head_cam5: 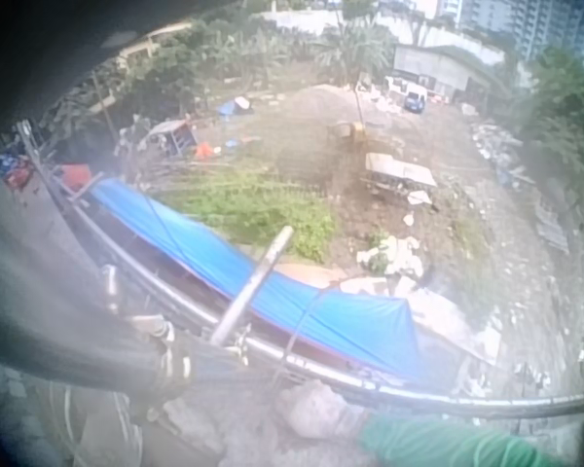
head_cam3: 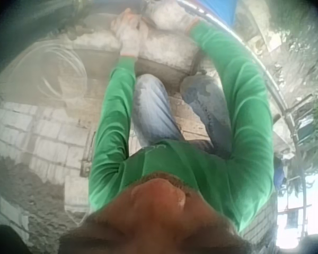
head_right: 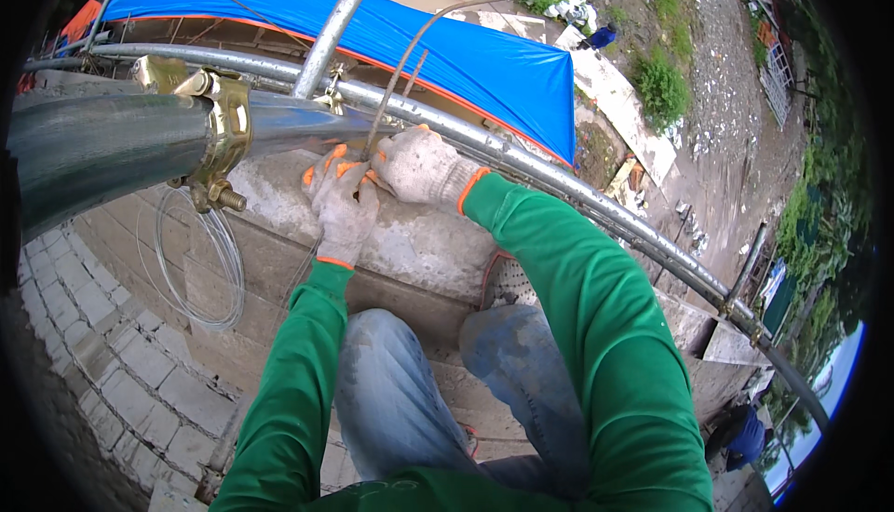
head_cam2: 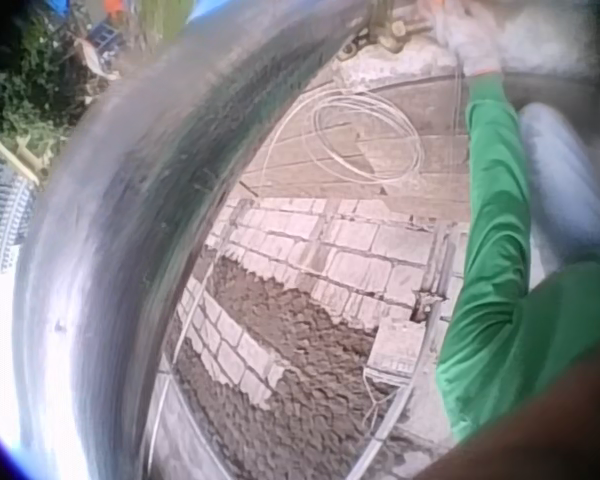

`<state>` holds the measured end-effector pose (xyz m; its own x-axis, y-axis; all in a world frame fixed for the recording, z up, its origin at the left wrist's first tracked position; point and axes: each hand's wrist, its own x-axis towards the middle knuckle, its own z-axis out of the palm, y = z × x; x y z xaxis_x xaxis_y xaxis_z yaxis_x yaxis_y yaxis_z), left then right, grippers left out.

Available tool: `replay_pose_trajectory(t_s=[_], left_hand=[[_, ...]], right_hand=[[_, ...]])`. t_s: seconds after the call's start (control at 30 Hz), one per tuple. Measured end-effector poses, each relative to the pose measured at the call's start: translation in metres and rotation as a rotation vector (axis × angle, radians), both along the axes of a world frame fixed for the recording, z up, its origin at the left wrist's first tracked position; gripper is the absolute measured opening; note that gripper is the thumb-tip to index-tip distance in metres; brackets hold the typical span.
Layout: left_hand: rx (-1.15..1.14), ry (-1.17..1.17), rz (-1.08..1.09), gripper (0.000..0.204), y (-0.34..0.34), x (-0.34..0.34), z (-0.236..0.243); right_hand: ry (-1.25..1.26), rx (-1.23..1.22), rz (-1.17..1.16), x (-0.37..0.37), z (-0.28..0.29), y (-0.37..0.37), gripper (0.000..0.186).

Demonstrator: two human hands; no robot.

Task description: The person kneels on a scaffolding platform and uses a wire twister to twist a metal tie wire around a scaffold joint, securing the structure. The person then uses pliers to cut the excess wire.

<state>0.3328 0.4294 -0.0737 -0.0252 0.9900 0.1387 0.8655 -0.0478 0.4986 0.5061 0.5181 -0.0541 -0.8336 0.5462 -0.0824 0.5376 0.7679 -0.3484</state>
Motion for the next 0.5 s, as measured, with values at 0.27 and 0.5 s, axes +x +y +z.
replay_pose_trajectory(t_s=[0.27,0.5], left_hand=[[0.087,-0.079,0.081,0.048,0.004,0.018,0.009],[0.052,-0.004,0.037,0.034,-0.004,-0.004,-0.002]], right_hand=[[0.087,-1.255,-0.92,-0.015,-0.015,-0.002,0.034],[0.172,-1.593,-0.8,-0.02,0.01,0.015,0.032]])
